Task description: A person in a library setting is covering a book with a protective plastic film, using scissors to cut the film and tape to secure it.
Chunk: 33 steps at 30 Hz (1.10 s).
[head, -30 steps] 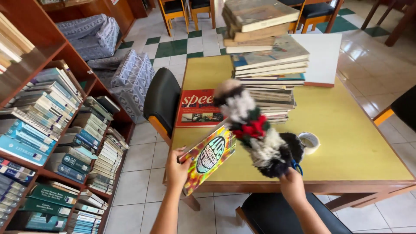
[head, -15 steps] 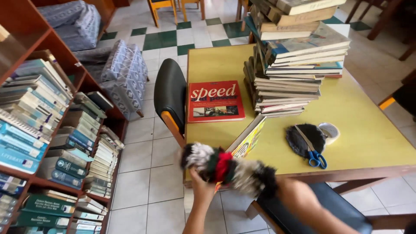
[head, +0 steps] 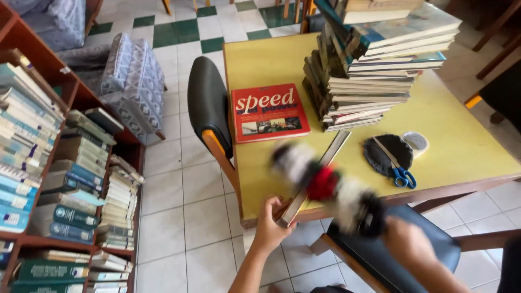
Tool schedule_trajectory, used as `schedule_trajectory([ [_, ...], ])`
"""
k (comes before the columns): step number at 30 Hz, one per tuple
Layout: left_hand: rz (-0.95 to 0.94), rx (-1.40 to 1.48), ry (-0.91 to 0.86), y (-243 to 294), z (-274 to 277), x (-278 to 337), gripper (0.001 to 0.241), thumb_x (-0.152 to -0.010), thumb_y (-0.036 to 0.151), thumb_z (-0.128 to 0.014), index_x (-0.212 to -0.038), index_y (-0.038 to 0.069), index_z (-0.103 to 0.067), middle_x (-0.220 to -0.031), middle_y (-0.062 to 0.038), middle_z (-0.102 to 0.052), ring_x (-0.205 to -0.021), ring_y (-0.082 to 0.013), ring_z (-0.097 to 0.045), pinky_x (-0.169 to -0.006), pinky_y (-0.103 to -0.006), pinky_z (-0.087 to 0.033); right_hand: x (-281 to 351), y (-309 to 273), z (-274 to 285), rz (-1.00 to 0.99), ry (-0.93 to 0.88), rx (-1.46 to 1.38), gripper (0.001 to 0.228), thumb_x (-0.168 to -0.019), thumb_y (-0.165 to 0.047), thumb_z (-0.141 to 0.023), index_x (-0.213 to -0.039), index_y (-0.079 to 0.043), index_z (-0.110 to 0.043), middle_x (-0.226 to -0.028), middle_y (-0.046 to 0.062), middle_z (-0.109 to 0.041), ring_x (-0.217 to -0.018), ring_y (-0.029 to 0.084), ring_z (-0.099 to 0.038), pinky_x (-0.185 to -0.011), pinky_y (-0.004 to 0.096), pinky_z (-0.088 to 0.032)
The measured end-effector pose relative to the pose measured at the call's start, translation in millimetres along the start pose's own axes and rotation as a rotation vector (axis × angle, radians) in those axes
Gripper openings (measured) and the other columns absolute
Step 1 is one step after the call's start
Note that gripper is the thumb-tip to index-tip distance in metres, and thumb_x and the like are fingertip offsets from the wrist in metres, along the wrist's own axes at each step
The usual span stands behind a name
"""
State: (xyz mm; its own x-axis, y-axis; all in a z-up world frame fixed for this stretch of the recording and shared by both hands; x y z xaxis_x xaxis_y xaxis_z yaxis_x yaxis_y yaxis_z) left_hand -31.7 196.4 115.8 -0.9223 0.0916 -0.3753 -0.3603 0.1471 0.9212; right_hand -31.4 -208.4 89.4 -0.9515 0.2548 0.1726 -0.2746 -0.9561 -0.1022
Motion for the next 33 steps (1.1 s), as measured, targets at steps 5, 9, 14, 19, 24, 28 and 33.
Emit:
schedule_trajectory([
  [5,0.115,-0.325,-0.009,35,-2,-7,0.051,-0.078,0.001,-0.083,-0.124,0.012,-0.064,-0.133,-0.007,-0.073,-0.119,-0.0179,-0.072,-0.101,-0.0289,-0.058,-69,63,-5,-0.111,0.086,-0.207,0.037,-0.095,-0.031,-0.057,-0.09,0.003,-0.072,-0.089,0.026,-0.076,-0.088,0.045,-0.072,-0.075,0.051,-0.053],
  [9,0.052,-0.426,-0.047,43,1,-13,0.055,-0.077,0.0,-0.082,-0.129,0.01,-0.067,-0.127,-0.006,-0.075,-0.093,-0.0155,-0.081,-0.087,-0.027,-0.065,-101,68,-23,-0.244,0.194,-0.473,0.039,-0.09,-0.033,-0.059,-0.079,0.003,-0.069,-0.07,0.024,-0.067,-0.067,0.033,-0.055,-0.064,0.05,-0.04],
  [14,0.352,-0.37,0.072,25,17,-7,0.053,-0.078,0.002,-0.077,-0.128,0.017,-0.071,-0.138,0.001,-0.073,-0.125,-0.0118,-0.069,-0.106,-0.0264,-0.054,-199,106,-113,0.066,-0.002,-0.157,0.023,-0.08,-0.031,-0.066,-0.077,-0.011,-0.074,-0.072,0.011,-0.073,-0.067,0.026,-0.068,-0.062,0.043,-0.05],
  [19,0.336,-0.341,0.116,12,31,-5,0.053,-0.078,0.002,-0.077,-0.129,0.014,-0.071,-0.138,-0.002,-0.072,-0.127,-0.0153,-0.067,-0.104,-0.03,-0.058,-201,124,-124,0.151,-0.092,-0.466,0.026,-0.086,-0.02,-0.062,-0.06,-0.014,-0.056,-0.054,0.001,-0.058,-0.05,0.013,-0.052,-0.047,0.031,-0.038],
  [24,0.411,-0.269,0.14,11,21,3,0.054,-0.078,0.001,-0.076,-0.13,0.014,-0.071,-0.139,-0.004,-0.072,-0.128,-0.0184,-0.068,-0.105,-0.0328,-0.06,-250,127,-218,0.762,0.1,0.449,0.022,-0.087,-0.032,-0.063,-0.069,-0.019,-0.067,-0.071,0.001,-0.067,-0.064,0.027,-0.065,-0.054,0.044,-0.049],
  [28,0.376,-0.228,0.236,0,26,8,0.051,-0.078,0.005,-0.08,-0.128,0.005,-0.072,-0.138,-0.011,-0.072,-0.122,-0.0202,-0.07,-0.101,-0.0314,-0.058,-226,108,-222,0.874,0.046,0.151,0.017,-0.071,-0.028,-0.077,-0.08,-0.017,-0.068,-0.088,0.006,-0.066,-0.079,0.029,-0.066,-0.068,0.043,-0.054],
  [33,0.485,-0.276,0.332,16,23,7,0.053,-0.078,0.008,-0.077,-0.13,0.006,-0.072,-0.138,-0.009,-0.073,-0.122,-0.0195,-0.07,-0.1,-0.0325,-0.06,-184,94,-99,0.015,-0.32,-0.465,0.02,-0.083,-0.018,-0.058,-0.075,0.0,-0.064,-0.077,0.016,-0.074,-0.071,0.026,-0.064,-0.067,0.04,-0.046],
])
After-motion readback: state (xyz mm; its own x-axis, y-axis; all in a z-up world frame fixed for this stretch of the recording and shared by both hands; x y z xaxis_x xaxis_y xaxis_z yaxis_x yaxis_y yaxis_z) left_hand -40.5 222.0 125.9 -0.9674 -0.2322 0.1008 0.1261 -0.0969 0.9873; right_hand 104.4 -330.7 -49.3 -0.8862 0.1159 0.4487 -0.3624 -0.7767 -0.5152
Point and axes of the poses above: each hand's wrist, its own x-axis away from the middle knuckle, its own z-axis out of the back of the hand, y = z × x, the point moved 7 cm from there along -x, towards the middle knuckle
